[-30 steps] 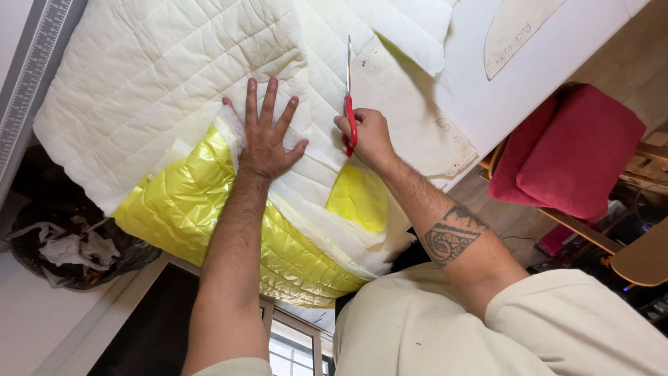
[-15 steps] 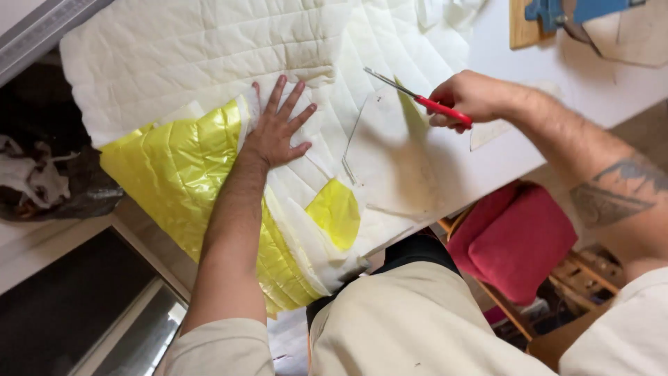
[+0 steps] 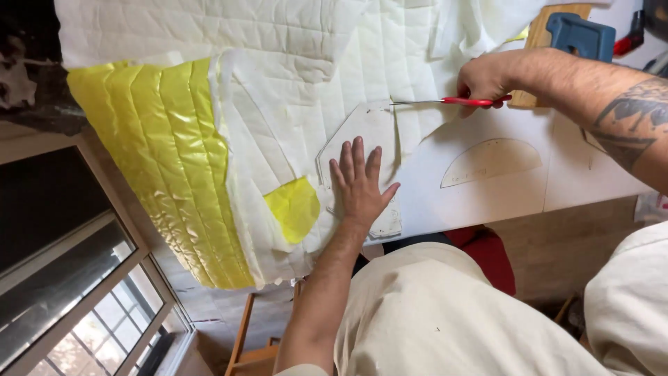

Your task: Cutting patterns from quilted fabric and assembling various fabric components on a workshop table.

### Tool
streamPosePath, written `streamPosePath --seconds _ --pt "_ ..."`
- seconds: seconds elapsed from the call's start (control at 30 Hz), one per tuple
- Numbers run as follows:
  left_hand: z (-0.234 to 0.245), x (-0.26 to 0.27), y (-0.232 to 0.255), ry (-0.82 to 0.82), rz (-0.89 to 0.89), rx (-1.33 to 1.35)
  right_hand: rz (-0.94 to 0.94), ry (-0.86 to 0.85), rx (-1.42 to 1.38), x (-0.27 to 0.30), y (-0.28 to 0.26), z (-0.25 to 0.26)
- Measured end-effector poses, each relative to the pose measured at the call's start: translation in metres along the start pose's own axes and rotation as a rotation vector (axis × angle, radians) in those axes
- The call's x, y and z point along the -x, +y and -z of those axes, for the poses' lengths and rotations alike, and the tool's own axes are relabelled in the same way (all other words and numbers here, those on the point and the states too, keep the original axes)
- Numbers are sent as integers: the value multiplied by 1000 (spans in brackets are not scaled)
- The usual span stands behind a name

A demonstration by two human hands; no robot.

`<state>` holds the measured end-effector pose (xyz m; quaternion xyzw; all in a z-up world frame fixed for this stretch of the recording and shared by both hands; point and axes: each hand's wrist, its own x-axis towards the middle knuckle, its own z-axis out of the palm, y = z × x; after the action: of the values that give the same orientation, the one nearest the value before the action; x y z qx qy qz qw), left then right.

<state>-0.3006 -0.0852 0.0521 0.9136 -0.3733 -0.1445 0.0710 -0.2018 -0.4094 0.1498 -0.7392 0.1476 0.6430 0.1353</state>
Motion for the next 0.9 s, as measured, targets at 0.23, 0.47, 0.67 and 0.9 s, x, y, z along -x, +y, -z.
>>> streamPosePath --seconds 0.23,0.47,0.67,0.9 --pt "-45 11 6 -69 34 -185 81 21 -25 -20 -7 7" --pt "-60 10 5 -4 53 -130 172 59 100 -50 -15 14" --pt "-60 8 6 -17 42 -66 273 57 177 -69 -24 18" --pt "-64 8 6 -73 49 -60 432 136 334 -94 -4 12"
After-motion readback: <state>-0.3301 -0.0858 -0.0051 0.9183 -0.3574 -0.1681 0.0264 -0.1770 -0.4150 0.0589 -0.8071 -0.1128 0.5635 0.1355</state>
